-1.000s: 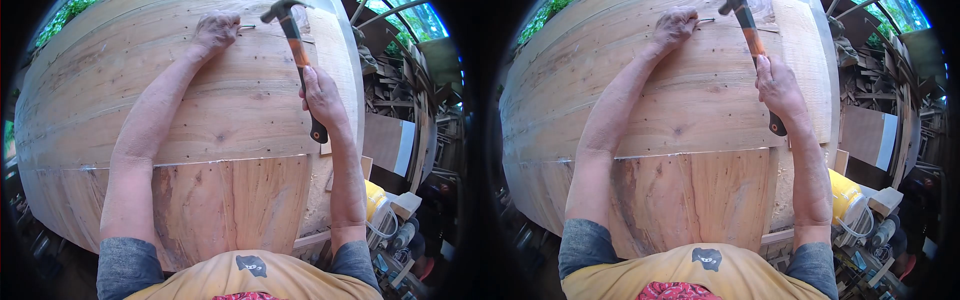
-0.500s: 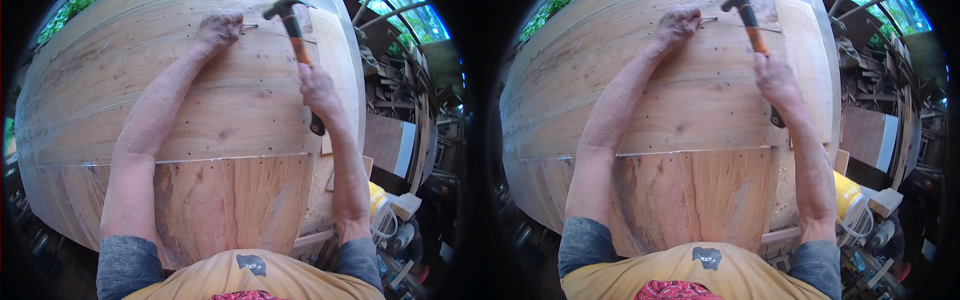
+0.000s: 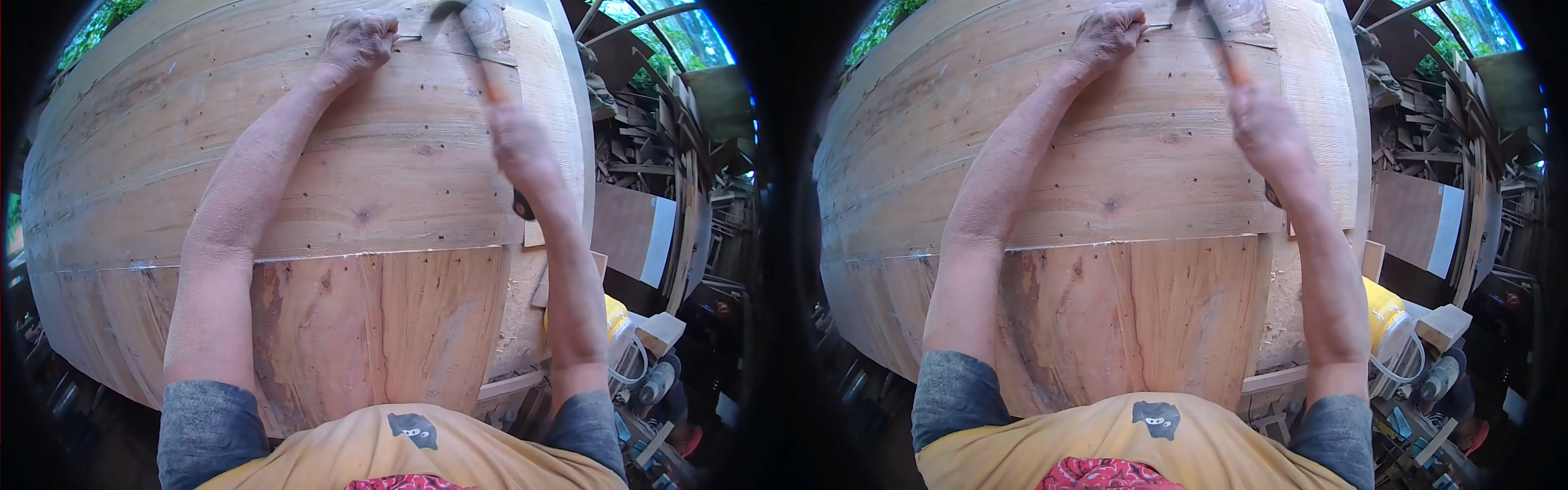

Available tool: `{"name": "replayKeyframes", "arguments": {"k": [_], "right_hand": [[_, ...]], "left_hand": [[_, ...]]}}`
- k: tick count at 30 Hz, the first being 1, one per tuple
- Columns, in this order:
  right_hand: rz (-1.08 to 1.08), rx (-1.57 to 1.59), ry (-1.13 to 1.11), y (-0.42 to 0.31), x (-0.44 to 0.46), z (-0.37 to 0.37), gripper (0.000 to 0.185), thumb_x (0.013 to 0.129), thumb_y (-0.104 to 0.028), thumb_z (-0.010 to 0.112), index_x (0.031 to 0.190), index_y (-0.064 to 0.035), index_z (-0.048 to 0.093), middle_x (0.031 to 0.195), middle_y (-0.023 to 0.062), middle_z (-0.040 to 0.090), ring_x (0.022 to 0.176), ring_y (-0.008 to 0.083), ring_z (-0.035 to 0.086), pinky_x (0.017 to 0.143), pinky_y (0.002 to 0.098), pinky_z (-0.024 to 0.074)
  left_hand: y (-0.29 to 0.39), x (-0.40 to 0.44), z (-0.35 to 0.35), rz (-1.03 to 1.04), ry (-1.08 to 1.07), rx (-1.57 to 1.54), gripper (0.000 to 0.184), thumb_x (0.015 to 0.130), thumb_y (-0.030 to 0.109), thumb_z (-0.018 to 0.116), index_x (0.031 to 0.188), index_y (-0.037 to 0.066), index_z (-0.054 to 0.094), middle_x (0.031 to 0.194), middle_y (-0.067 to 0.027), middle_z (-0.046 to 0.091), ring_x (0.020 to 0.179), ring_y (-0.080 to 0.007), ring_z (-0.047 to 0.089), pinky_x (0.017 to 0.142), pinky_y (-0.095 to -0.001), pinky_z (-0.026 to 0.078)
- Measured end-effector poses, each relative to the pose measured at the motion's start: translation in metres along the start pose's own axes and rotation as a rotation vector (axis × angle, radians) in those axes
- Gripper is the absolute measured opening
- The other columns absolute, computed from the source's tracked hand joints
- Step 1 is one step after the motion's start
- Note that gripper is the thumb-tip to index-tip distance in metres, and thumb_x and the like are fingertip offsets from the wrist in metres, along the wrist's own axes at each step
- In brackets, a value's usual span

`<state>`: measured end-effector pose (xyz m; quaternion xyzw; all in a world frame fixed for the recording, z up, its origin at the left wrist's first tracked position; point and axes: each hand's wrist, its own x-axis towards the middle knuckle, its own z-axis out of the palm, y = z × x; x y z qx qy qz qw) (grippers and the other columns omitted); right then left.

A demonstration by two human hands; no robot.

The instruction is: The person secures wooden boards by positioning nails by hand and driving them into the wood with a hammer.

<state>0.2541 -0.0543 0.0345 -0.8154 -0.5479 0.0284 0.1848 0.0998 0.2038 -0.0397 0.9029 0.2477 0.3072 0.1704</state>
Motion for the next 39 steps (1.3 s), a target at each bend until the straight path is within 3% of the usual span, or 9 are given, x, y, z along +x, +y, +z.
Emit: {"name": "replayKeyframes", "arguments": {"k": [3, 11, 15, 17, 19, 22, 24, 27, 39], "right_hand": [[0.478, 0.4, -0.206, -0.035, -0.004, -0.026, 0.039, 0.113, -0.037, 0.041, 0.095, -0.0057, 0.058, 0.069, 0.0048, 0.057, 0.05, 0.0147, 0.055, 0.05, 0.03, 0.0484], [0.132, 0.72, 0.432, -0.071, 0.019, -0.104, 0.041, 0.112, -0.04, 0.039, 0.098, -0.0056, 0.057, 0.069, 0.0042, 0.056, 0.05, 0.0134, 0.054, 0.048, 0.0291, 0.046], [-0.137, 0.275, 0.211, -0.005, 0.003, -0.013, 0.037, 0.108, -0.037, 0.051, 0.097, -0.0027, 0.056, 0.072, 0.0062, 0.059, 0.052, 0.016, 0.058, 0.05, 0.0318, 0.0502], [0.002, 0.12, -0.03, 0.006, -0.009, 0.001, 0.032, 0.107, -0.034, 0.053, 0.097, -0.0032, 0.056, 0.073, 0.0093, 0.058, 0.055, 0.0218, 0.06, 0.053, 0.0376, 0.0515], [0.539, 0.327, -0.239, -0.035, -0.008, -0.027, 0.03, 0.106, -0.031, 0.053, 0.097, -0.0034, 0.056, 0.075, 0.0136, 0.06, 0.058, 0.0294, 0.062, 0.056, 0.0436, 0.0521], [0.345, 0.204, -0.108, 0.005, -0.037, -0.018, 0.036, 0.108, -0.035, 0.049, 0.098, -0.0009, 0.056, 0.07, 0.0111, 0.059, 0.053, 0.0187, 0.058, 0.052, 0.0364, 0.0496], [0.375, 0.244, -0.126, 0.0, -0.069, -0.017, 0.02, 0.103, -0.021, 0.057, 0.103, -0.002, 0.052, 0.08, 0.0281, 0.064, 0.073, 0.0486, 0.064, 0.063, 0.0554, 0.0496], [0.437, 0.37, -0.143, -0.018, -0.094, -0.014, 0.021, 0.103, -0.022, 0.056, 0.107, -0.0015, 0.052, 0.083, 0.028, 0.064, 0.077, 0.0468, 0.065, 0.07, 0.0537, 0.0501], [0.527, 0.428, -0.17, -0.014, -0.086, 0.003, 0.027, 0.101, -0.025, 0.06, 0.105, 0.0013, 0.054, 0.075, 0.0165, 0.06, 0.071, 0.0319, 0.064, 0.072, 0.0455, 0.0515]], "left_hand": [[-0.008, -0.004, -0.001, 0.037, 0.047, 0.027, 0.014, 0.094, 0.024, 0.065, 0.094, 0.012, 0.073, 0.089, -0.0138, 0.074, 0.088, -0.0345, 0.071, 0.082, -0.0477, 0.054], [-0.003, 0.001, 0.0, -0.039, -0.051, 0.016, 0.014, 0.094, 0.024, 0.065, 0.095, 0.012, 0.073, 0.087, -0.0138, 0.074, 0.086, -0.0337, 0.072, 0.082, -0.0469, 0.054], [-0.005, 0.001, 0.001, -0.031, -0.025, 0.014, 0.015, 0.094, 0.024, 0.065, 0.095, 0.011, 0.073, 0.087, -0.0142, 0.074, 0.086, -0.0336, 0.072, 0.081, -0.0471, 0.055], [-0.009, 0.001, 0.005, 0.038, 0.051, 0.002, 0.015, 0.093, 0.024, 0.065, 0.095, 0.011, 0.072, 0.087, -0.0148, 0.074, 0.085, -0.0338, 0.072, 0.081, -0.0474, 0.055], [-0.012, 0.002, -0.007, -0.005, 0.003, 0.022, 0.014, 0.092, 0.022, 0.065, 0.095, 0.011, 0.072, 0.089, -0.0145, 0.074, 0.087, -0.0335, 0.072, 0.082, -0.047, 0.054], [0.0, -0.002, -0.003, 0.004, -0.006, -0.039, 0.011, 0.091, 0.017, 0.063, 0.092, 0.01, 0.071, 0.089, -0.0135, 0.073, 0.089, -0.033, 0.07, 0.082, -0.0454, 0.055], [-0.004, -0.004, -0.004, 0.082, 0.037, -0.017, 0.007, 0.091, 0.013, 0.063, 0.091, 0.009, 0.068, 0.087, -0.0128, 0.071, 0.088, -0.033, 0.068, 0.081, -0.0445, 0.054], [0.003, -0.007, -0.001, 0.332, 0.086, 0.058, 0.002, 0.09, 0.007, 0.061, 0.088, 0.007, 0.062, 0.078, -0.0108, 0.063, 0.083, -0.0327, 0.064, 0.08, -0.043, 0.053], [0.009, -0.027, -0.013, -0.007, 0.031, -0.028, 0.01, 0.093, 0.018, 0.07, 0.091, 0.008, 0.069, 0.093, -0.011, 0.071, 0.096, -0.0324, 0.066, 0.082, -0.0437, 0.054]]}}
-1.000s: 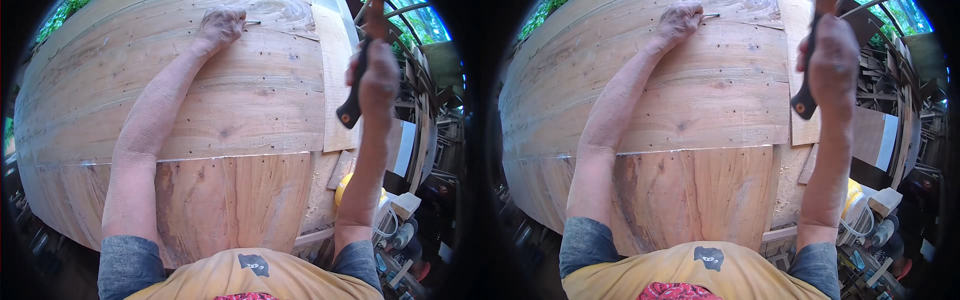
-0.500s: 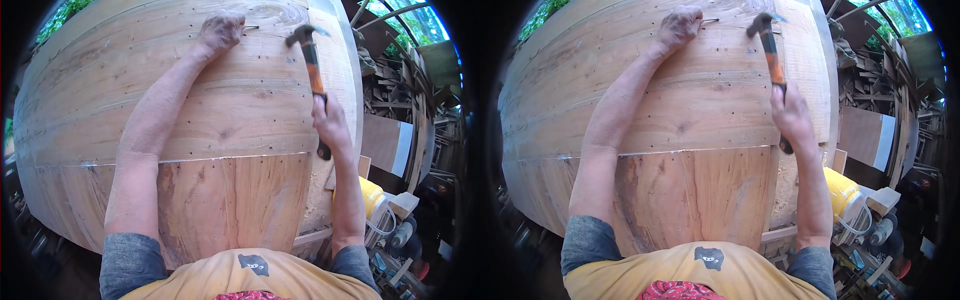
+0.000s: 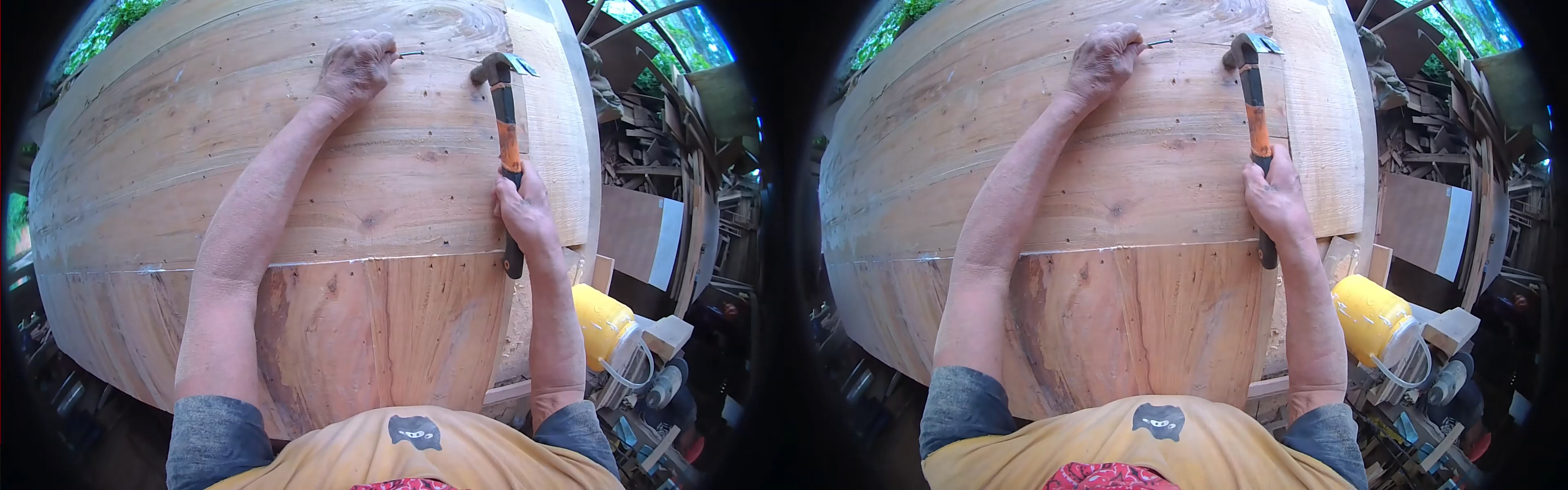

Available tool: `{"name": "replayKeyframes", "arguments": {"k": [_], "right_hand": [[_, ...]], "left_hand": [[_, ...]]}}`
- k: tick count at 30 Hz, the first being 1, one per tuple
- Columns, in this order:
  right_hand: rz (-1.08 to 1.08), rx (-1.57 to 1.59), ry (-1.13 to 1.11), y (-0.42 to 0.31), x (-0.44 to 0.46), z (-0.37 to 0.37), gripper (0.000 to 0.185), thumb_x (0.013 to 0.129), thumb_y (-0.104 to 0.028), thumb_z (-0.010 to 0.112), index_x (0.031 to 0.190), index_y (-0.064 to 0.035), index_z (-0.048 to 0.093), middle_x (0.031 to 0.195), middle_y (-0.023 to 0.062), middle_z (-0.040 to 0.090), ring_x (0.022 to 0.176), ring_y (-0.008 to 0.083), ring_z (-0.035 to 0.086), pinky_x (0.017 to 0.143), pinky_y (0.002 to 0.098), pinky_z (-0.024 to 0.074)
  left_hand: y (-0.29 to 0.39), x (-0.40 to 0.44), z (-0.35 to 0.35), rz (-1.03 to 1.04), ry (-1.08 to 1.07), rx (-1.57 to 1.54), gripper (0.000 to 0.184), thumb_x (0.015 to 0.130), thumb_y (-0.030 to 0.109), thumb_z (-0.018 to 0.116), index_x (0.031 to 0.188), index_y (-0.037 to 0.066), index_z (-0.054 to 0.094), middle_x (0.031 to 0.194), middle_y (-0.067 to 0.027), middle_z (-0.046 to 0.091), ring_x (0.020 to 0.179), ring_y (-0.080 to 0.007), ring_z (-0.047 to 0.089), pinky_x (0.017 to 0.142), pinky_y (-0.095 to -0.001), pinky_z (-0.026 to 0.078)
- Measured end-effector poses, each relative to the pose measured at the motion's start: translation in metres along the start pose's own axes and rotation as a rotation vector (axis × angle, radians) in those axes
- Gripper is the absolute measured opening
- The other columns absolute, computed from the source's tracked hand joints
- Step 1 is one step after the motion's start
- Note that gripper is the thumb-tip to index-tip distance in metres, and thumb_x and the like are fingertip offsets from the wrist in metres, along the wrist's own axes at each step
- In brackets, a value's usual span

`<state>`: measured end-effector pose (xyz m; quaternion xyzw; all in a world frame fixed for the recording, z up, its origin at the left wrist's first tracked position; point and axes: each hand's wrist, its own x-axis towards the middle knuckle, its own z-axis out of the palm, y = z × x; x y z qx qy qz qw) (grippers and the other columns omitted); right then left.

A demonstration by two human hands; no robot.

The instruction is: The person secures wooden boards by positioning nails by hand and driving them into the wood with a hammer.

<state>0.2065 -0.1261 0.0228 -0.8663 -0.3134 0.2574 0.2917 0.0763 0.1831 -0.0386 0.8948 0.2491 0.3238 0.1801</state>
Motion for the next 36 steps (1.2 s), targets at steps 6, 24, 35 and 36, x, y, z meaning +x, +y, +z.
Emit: {"name": "replayKeyframes", "arguments": {"k": [6, 24, 35, 36], "right_hand": [[0.065, 0.16, -0.026, -0.015, 0.001, -0.002, 0.033, 0.111, -0.037, 0.049, 0.103, -0.0049, 0.054, 0.073, 0.0022, 0.057, 0.056, 0.0095, 0.054, 0.055, 0.0265, 0.0465], [0.027, 0.263, -0.093, -0.022, 0.001, -0.006, 0.038, 0.112, -0.038, 0.045, 0.101, -0.0025, 0.053, 0.072, 0.0041, 0.059, 0.055, 0.0099, 0.055, 0.051, 0.0289, 0.0464], [-0.163, 0.029, -0.025, -0.077, 0.043, 0.004, 0.039, 0.112, -0.039, 0.045, 0.1, -0.0031, 0.055, 0.076, 0.0088, 0.062, 0.066, 0.0169, 0.062, 0.061, 0.0373, 0.0499], [-0.148, -0.065, -0.038, -0.067, 0.055, 0.012, 0.04, 0.112, -0.04, 0.045, 0.101, -0.0031, 0.055, 0.077, 0.0094, 0.063, 0.066, 0.0173, 0.062, 0.061, 0.0379, 0.0502]], "left_hand": [[-0.001, 0.01, 0.004, -0.125, 0.015, 0.006, 0.016, 0.095, 0.023, 0.068, 0.09, 0.008, 0.07, 0.084, -0.012, 0.072, 0.086, -0.0339, 0.07, 0.081, -0.0452, 0.053], [0.002, 0.015, 0.012, 0.044, 0.012, 0.127, 0.011, 0.094, 0.02, 0.063, 0.091, 0.011, 0.067, 0.089, -0.012, 0.072, 0.09, -0.0334, 0.068, 0.082, -0.0473, 0.052], [0.005, 0.016, 0.013, 0.0, -0.044, 0.173, 0.011, 0.094, 0.018, 0.059, 0.094, 0.012, 0.068, 0.093, -0.0116, 0.073, 0.093, -0.033, 0.069, 0.084, -0.0472, 0.052], [0.005, 0.016, 0.012, 0.001, -0.045, 0.166, 0.011, 0.094, 0.018, 0.059, 0.095, 0.012, 0.069, 0.093, -0.0118, 0.074, 0.093, -0.033, 0.069, 0.084, -0.0472, 0.052]]}}
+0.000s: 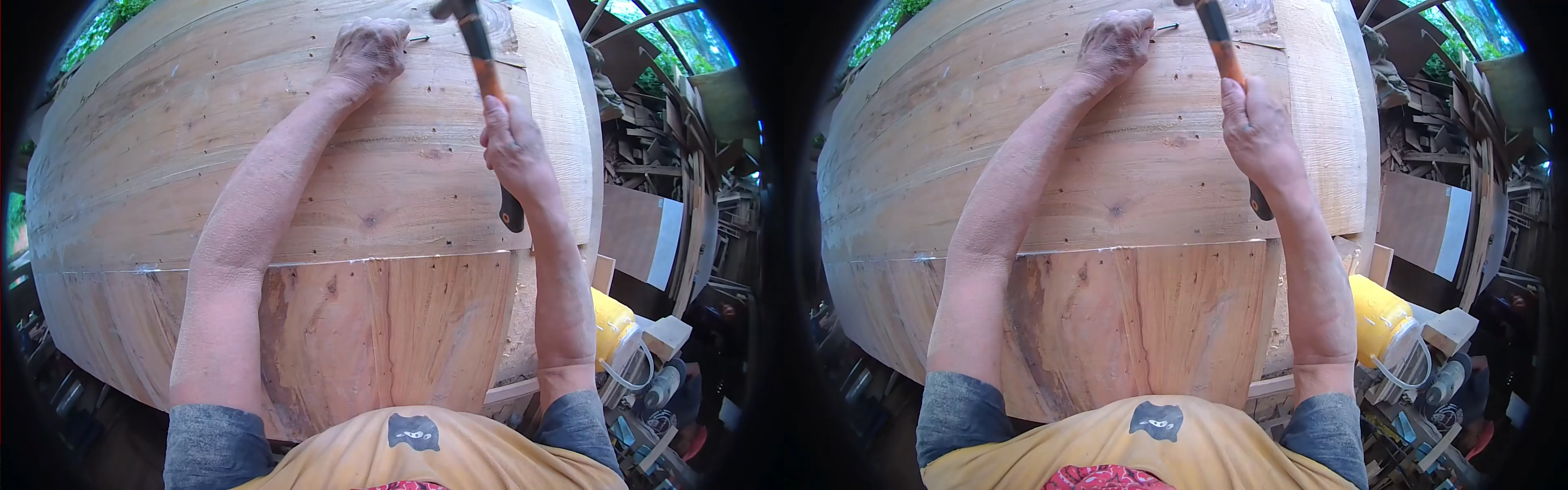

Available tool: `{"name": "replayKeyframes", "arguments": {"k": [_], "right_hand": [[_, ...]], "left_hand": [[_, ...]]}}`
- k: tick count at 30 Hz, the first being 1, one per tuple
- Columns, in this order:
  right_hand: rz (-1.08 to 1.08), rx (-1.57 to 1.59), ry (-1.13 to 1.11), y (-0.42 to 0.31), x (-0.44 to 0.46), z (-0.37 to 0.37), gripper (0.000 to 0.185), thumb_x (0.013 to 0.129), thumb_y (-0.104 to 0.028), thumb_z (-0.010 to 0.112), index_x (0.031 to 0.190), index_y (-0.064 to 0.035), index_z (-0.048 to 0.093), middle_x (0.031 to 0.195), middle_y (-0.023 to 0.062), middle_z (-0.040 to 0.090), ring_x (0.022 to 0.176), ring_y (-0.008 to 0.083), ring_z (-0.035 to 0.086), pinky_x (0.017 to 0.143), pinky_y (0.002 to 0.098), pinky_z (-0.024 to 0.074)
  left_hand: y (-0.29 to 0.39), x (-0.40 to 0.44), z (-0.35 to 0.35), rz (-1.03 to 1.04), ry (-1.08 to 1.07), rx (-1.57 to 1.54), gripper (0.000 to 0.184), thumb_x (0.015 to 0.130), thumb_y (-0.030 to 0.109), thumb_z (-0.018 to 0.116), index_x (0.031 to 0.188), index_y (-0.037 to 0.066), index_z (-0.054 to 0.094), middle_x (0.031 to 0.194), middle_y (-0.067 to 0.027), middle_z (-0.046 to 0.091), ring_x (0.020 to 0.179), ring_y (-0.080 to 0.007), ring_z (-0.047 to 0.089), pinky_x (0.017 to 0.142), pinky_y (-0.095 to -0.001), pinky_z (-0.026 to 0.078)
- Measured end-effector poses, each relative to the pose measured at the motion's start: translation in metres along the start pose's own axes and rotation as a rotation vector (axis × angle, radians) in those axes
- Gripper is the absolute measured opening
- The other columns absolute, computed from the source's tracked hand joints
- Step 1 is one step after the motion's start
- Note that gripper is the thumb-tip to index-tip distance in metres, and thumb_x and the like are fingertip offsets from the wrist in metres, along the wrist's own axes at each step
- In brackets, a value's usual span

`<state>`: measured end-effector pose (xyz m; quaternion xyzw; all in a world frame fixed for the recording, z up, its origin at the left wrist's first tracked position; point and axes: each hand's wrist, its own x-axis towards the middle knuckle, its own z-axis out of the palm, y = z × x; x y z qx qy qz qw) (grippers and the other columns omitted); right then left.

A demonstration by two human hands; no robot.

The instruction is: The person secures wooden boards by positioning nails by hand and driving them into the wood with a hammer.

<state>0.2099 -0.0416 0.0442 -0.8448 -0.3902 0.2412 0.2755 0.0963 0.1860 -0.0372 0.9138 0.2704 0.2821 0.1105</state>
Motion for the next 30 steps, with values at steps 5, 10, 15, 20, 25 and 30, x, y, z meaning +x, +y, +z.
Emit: {"name": "replayKeyframes", "arguments": {"k": [5, 10, 15, 20, 25, 30], "right_hand": [[0.098, 0.165, -0.073, -0.019, -0.012, -0.019, 0.046, 0.112, -0.044, 0.04, 0.105, -0.0016, 0.056, 0.078, 0.0073, 0.061, 0.063, 0.0127, 0.06, 0.056, 0.0324, 0.051], [-0.35, 0.406, 0.221, -0.062, -0.019, -0.062, 0.046, 0.112, -0.046, 0.042, 0.104, -0.0029, 0.056, 0.071, 0.0022, 0.056, 0.054, 0.0084, 0.053, 0.048, 0.0244, 0.0425], [-0.384, 0.21, 0.282, -0.028, 0.006, -0.037, 0.045, 0.111, -0.045, 0.042, 0.104, -0.0029, 0.056, 0.07, 0.0014, 0.053, 0.053, 0.01, 0.051, 0.048, 0.0261, 0.0435], [-0.005, 0.005, -0.046, 0.012, 0.016, -0.014, 0.046, 0.11, -0.046, 0.046, 0.097, -0.0031, 0.057, 0.068, 0.0034, 0.055, 0.053, 0.0125, 0.053, 0.05, 0.0292, 0.045], [0.049, 0.312, 0.046, -0.003, -0.026, -0.025, 0.05, 0.11, -0.048, 0.046, 0.096, -0.0012, 0.057, 0.07, 0.0053, 0.058, 0.055, 0.0111, 0.056, 0.051, 0.0289, 0.0458], [0.136, 0.608, -0.003, 0.015, -0.056, 0.002, 0.048, 0.111, -0.048, 0.042, 0.099, -0.003, 0.054, 0.07, 0.0027, 0.057, 0.051, 0.0095, 0.054, 0.049, 0.0242, 0.0447]], "left_hand": [[0.005, 0.0, -0.006, -0.017, -0.027, 0.005, 0.012, 0.093, 0.016, 0.059, 0.096, 0.012, 0.07, 0.095, -0.0125, 0.074, 0.094, -0.0332, 0.07, 0.086, -0.0467, 0.053], [0.005, -0.002, -0.011, 0.017, -0.01, 0.037, 0.012, 0.092, 0.015, 0.06, 0.095, 0.012, 0.071, 0.095, -0.0124, 0.074, 0.095, -0.0327, 0.07, 0.085, -0.0454, 0.055], [0.003, -0.001, -0.009, 0.074, 0.047, 0.014, 0.012, 0.09, 0.012, 0.06, 0.096, 0.012, 0.071, 0.093, -0.0126, 0.073, 0.094, -0.0336, 0.07, 0.085, -0.0449, 0.055], [-0.007, -0.004, -0.004, 0.109, 0.095, -0.006, 0.011, 0.089, 0.008, 0.059, 0.094, 0.01, 0.069, 0.091, -0.0133, 0.072, 0.092, -0.0339, 0.069, 0.084, -0.0456, 0.055], [0.008, -0.007, -0.01, 0.206, 0.153, -0.017, 0.009, 0.086, 0.005, 0.058, 0.088, 0.006, 0.066, 0.088, -0.0159, 0.071, 0.09, -0.0323, 0.069, 0.081, -0.0461, 0.054], [0.006, -0.006, -0.003, 0.019, 0.017, 0.006, 0.01, 0.085, 0.002, 0.056, 0.088, 0.007, 0.065, 0.08, -0.0147, 0.068, 0.082, -0.0305, 0.069, 0.075, -0.0435, 0.057]]}}
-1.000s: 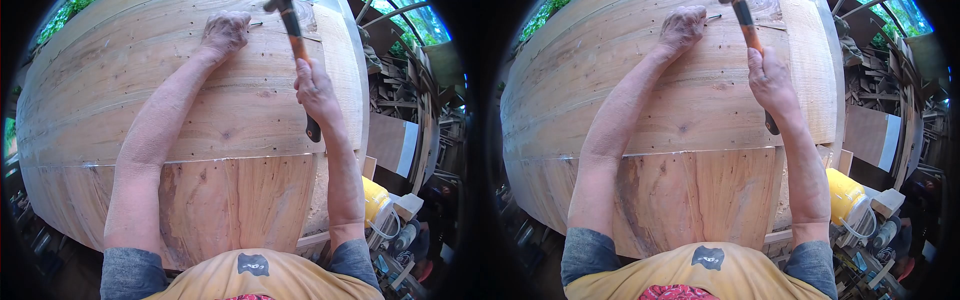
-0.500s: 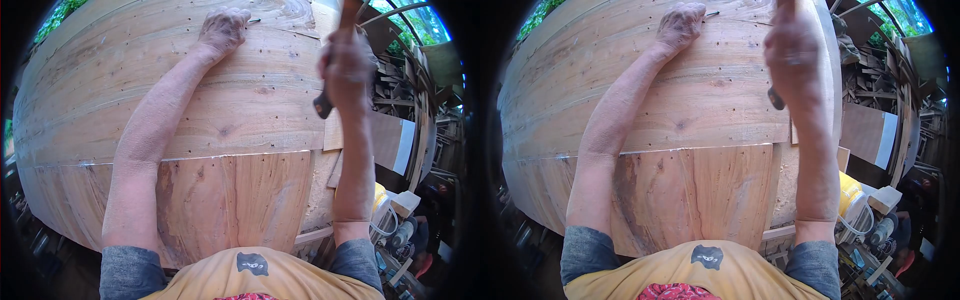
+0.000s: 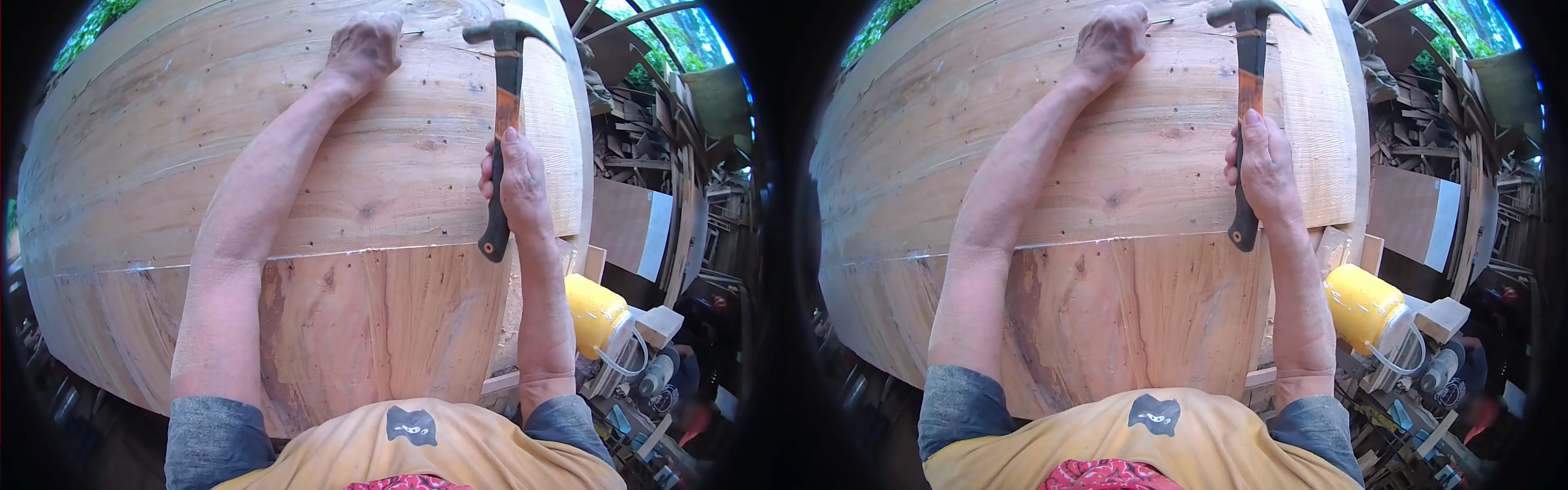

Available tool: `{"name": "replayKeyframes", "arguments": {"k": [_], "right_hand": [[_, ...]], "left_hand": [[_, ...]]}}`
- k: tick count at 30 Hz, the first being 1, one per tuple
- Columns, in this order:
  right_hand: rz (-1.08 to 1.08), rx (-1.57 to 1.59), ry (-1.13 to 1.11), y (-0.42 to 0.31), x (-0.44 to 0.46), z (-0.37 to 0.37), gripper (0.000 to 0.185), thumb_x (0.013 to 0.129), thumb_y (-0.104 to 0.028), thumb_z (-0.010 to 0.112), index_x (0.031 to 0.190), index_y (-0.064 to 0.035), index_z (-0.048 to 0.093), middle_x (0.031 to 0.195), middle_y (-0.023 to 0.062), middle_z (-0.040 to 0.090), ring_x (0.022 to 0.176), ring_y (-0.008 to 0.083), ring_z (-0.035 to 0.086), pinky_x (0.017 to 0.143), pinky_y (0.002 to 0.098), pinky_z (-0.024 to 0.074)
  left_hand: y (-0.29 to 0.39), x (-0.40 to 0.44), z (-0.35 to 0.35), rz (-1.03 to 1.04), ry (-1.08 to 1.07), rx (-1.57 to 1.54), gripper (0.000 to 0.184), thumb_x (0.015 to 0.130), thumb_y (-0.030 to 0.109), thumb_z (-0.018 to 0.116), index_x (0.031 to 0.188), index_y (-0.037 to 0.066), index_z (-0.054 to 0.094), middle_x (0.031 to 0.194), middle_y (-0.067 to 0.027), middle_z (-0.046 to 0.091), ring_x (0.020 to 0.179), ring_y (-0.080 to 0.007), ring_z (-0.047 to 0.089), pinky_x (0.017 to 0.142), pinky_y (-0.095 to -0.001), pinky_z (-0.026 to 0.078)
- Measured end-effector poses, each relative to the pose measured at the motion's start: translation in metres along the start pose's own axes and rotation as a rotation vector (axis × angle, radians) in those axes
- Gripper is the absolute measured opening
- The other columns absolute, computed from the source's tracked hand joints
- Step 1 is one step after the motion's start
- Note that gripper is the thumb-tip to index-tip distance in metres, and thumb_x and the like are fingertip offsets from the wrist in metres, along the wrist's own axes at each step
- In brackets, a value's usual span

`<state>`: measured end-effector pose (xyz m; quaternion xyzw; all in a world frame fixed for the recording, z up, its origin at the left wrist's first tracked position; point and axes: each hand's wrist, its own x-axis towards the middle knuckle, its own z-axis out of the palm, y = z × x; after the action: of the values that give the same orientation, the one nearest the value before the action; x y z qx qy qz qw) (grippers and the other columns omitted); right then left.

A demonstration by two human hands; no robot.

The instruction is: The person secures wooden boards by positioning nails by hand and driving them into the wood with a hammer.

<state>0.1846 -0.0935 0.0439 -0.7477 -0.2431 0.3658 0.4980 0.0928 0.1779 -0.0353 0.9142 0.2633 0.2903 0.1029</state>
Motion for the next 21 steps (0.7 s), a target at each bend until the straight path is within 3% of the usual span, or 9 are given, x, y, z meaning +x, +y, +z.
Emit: {"name": "replayKeyframes", "arguments": {"k": [2, 5, 6, 9, 21], "right_hand": [[0.029, 0.039, -0.013, 0.013, -0.006, 0.004, 0.048, 0.111, -0.048, 0.042, 0.1, -0.0028, 0.054, 0.07, 0.0027, 0.057, 0.052, 0.0096, 0.054, 0.048, 0.0242, 0.0444], [0.049, 0.056, -0.01, 0.018, -0.014, 0.006, 0.049, 0.111, -0.048, 0.042, 0.1, -0.0025, 0.054, 0.07, 0.0031, 0.057, 0.052, 0.0097, 0.054, 0.049, 0.0246, 0.0442], [0.05, 0.059, -0.012, 0.019, -0.016, 0.006, 0.049, 0.111, -0.048, 0.042, 0.1, -0.0025, 0.054, 0.07, 0.0032, 0.057, 0.052, 0.0097, 0.054, 0.049, 0.0246, 0.0442], [0.049, 0.033, 0.0, 0.016, -0.022, 0.005, 0.049, 0.111, -0.049, 0.042, 0.101, -0.0024, 0.054, 0.07, 0.0033, 0.057, 0.053, 0.0096, 0.054, 0.049, 0.0248, 0.044], [-0.098, -0.058, -0.045, -0.039, -0.028, 0.005, 0.048, 0.111, -0.048, 0.043, 0.102, -0.0033, 0.055, 0.071, 0.0017, 0.056, 0.055, 0.0078, 0.053, 0.051, 0.0236, 0.0432]], "left_hand": [[0.005, 0.006, -0.011, -0.109, -0.123, -0.082, 0.01, 0.084, 0.002, 0.056, 0.087, 0.008, 0.064, 0.078, -0.015, 0.067, 0.079, -0.0305, 0.069, 0.073, -0.043, 0.058], [0.0, -0.006, 0.006, 0.185, 0.145, -0.033, 0.01, 0.093, 0.014, 0.065, 0.088, 0.006, 0.063, 0.085, -0.0138, 0.069, 0.085, -0.0324, 0.067, 0.076, -0.0434, 0.054], [0.0, -0.006, 0.004, 0.11, 0.052, -0.041, 0.008, 0.093, 0.012, 0.063, 0.088, 0.005, 0.064, 0.083, -0.0149, 0.069, 0.084, -0.0315, 0.067, 0.074, -0.0424, 0.055], [-0.002, -0.015, -0.006, 0.001, 0.032, -0.255, 0.008, 0.094, 0.013, 0.064, 0.09, 0.006, 0.066, 0.084, -0.015, 0.069, 0.085, -0.0336, 0.067, 0.075, -0.0451, 0.055], [-0.001, -0.018, -0.006, -0.028, -0.016, -0.137, 0.011, 0.095, 0.017, 0.066, 0.094, 0.006, 0.066, 0.09, -0.0146, 0.071, 0.093, -0.0354, 0.067, 0.082, -0.0478, 0.054]]}}
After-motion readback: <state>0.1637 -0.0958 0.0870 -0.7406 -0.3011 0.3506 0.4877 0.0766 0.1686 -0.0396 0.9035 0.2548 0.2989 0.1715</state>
